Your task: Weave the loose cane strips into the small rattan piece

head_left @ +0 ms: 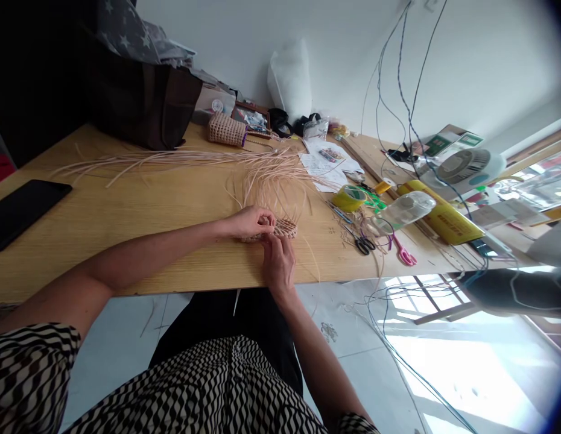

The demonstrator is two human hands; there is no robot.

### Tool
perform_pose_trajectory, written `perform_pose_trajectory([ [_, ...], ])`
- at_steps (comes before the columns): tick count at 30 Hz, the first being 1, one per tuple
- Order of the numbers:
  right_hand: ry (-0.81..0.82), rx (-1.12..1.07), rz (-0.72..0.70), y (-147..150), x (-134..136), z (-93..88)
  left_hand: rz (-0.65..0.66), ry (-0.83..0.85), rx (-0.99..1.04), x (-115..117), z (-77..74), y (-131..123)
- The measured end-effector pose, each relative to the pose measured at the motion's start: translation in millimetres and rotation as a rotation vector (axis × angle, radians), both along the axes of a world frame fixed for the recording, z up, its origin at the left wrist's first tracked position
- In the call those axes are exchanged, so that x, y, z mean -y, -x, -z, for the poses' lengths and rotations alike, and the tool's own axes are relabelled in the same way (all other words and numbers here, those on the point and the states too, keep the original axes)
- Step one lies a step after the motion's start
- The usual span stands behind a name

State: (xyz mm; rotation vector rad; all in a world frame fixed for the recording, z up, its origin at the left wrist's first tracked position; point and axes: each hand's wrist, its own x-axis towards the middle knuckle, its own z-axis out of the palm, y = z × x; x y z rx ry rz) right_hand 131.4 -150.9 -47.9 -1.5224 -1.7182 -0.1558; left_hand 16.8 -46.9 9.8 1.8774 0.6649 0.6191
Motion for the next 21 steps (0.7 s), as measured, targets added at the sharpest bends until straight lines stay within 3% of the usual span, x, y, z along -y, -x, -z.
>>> perform_pose_trajectory([
  [13, -0.115, 0.038, 0.021, 0.9, 0.5, -0.7, 0.037, -0.027, -0.001, -2.1, -1.7, 0.9],
  [21, -0.102, 0.014, 0.077, 1.2, -1.0, -0.4, 0.063, -0.003, -0.018, 0.1, -2.8, 1.5],
])
